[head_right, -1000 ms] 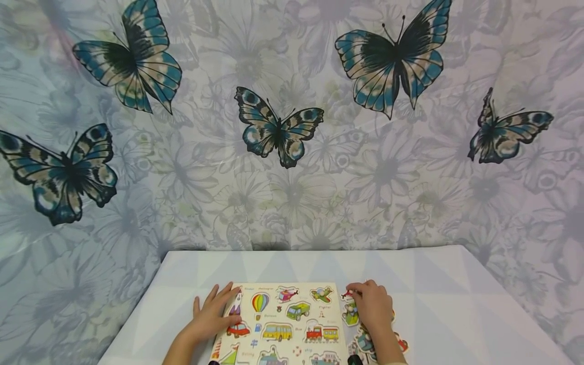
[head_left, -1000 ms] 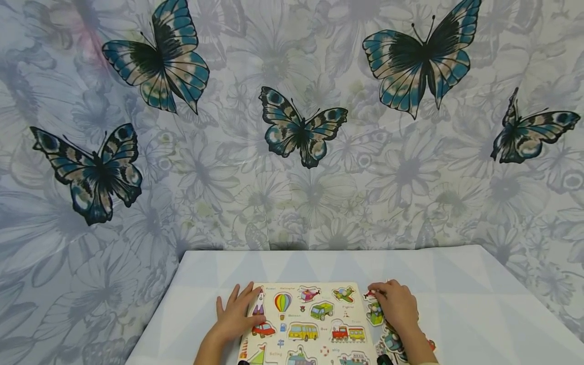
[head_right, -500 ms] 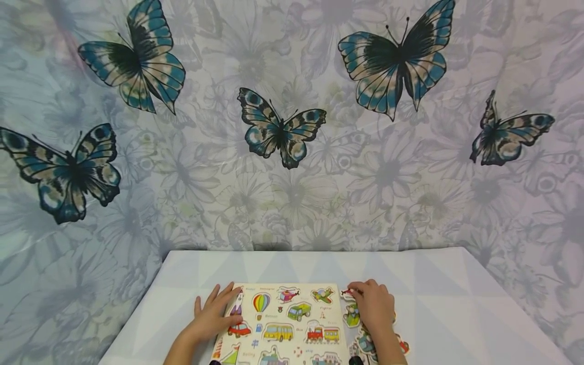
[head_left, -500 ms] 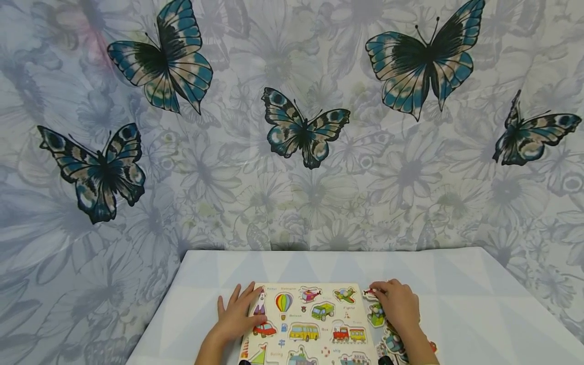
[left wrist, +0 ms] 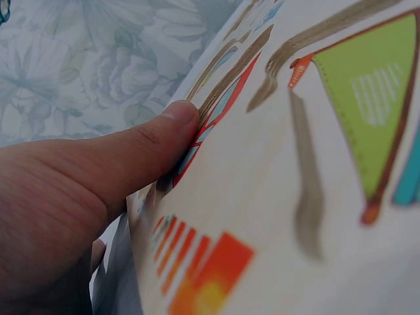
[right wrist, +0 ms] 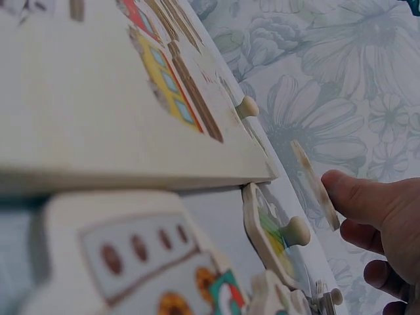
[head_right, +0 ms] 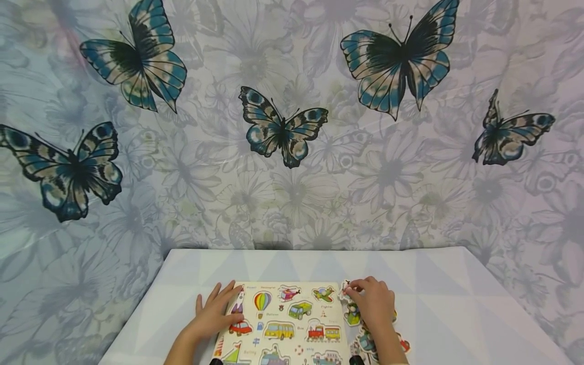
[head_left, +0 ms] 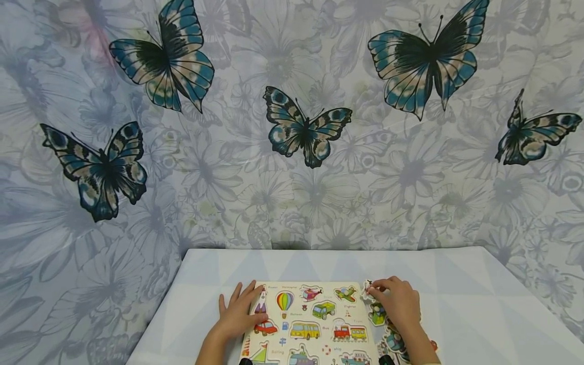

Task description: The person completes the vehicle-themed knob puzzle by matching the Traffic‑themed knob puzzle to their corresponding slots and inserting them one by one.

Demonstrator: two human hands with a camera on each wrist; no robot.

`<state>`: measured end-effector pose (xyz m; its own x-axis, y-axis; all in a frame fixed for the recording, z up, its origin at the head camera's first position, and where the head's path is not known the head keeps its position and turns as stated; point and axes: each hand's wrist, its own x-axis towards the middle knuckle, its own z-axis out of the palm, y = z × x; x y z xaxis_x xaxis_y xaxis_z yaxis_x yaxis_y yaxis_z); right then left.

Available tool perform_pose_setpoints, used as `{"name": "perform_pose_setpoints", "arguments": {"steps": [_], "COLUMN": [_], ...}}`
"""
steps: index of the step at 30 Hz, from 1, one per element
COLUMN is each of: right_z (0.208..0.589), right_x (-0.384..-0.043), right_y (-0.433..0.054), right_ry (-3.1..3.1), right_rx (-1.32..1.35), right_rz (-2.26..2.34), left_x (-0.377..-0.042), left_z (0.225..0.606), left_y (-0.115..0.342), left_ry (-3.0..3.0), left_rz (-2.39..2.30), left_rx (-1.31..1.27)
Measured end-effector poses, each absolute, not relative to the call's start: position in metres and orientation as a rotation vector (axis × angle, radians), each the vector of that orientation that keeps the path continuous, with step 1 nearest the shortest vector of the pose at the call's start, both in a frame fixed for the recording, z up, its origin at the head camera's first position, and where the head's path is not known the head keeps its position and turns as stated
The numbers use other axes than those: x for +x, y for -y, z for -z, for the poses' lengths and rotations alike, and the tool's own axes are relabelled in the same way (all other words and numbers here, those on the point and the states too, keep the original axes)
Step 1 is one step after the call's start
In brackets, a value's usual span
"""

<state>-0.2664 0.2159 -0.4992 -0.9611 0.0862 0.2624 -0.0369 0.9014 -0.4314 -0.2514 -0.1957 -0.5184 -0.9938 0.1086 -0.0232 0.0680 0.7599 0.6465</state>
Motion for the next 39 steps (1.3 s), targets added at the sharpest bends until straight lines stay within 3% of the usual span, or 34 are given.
{"name": "perform_pose_setpoints", "arguments": {"steps": [39], "right_z": [0.49], "right_x": [-0.271], "right_y": [-0.126], "right_ry": [2.651], "right_rx": [0.227], "right_rz": [-0.713], "left_x": [-0.251], "left_z": [0.519], "left_y": [0.196], "left_ry": [-2.875], "left_rz": [-1.057], "left_rx": [0.16]}}
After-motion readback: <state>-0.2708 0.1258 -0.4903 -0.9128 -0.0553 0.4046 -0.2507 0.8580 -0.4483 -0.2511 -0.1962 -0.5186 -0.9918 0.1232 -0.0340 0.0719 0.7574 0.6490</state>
